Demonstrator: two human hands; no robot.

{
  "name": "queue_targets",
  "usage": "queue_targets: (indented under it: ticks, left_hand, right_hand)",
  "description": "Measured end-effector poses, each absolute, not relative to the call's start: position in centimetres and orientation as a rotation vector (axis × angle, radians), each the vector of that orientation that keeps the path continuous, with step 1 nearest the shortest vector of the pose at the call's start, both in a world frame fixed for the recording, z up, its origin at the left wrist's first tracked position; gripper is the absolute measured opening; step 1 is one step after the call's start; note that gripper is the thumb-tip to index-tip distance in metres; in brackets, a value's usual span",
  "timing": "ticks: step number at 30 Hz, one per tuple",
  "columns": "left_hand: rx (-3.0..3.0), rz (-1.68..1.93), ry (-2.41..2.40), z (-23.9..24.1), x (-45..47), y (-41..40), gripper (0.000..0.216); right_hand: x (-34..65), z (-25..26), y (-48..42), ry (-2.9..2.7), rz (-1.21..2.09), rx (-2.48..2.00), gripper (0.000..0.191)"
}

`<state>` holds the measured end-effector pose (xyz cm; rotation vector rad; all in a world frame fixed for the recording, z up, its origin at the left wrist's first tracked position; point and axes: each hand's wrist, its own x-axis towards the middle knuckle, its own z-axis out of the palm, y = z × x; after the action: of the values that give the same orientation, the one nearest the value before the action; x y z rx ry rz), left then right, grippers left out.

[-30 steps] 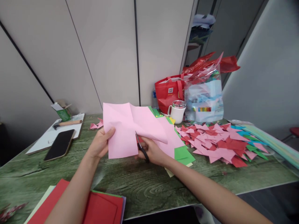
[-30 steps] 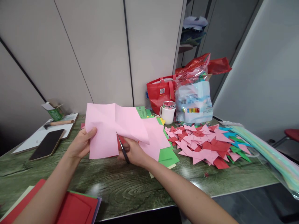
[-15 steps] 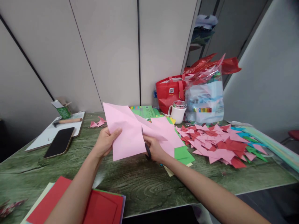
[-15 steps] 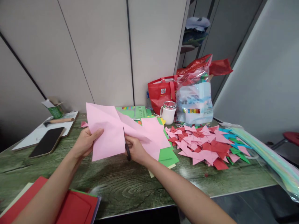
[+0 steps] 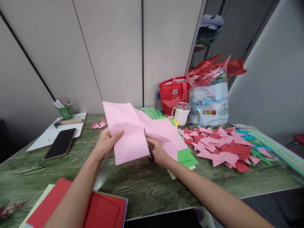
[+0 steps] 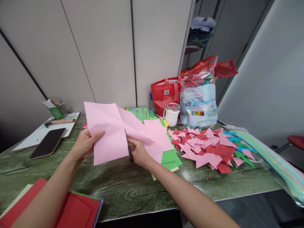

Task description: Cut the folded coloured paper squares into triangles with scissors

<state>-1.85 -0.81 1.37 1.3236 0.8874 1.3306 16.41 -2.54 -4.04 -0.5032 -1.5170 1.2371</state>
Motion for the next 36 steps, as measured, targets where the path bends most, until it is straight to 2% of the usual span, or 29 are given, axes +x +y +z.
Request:
queue_targets:
  ticks: [20,36]
  left_hand:
    - [1.358,1.303,0.893,1.38,-1.84,-0.7,0.025]
    - [1.349,1.299,0.868,1.43,-1.85,-0.64,0.023]
  right_hand:
    - [16.31,-4.17,-2.59,-1.442,1.252,-0.545,0.023]
    - [16.32,-4.51,-2.41,-1.445,1.229,-0.567,0.022]
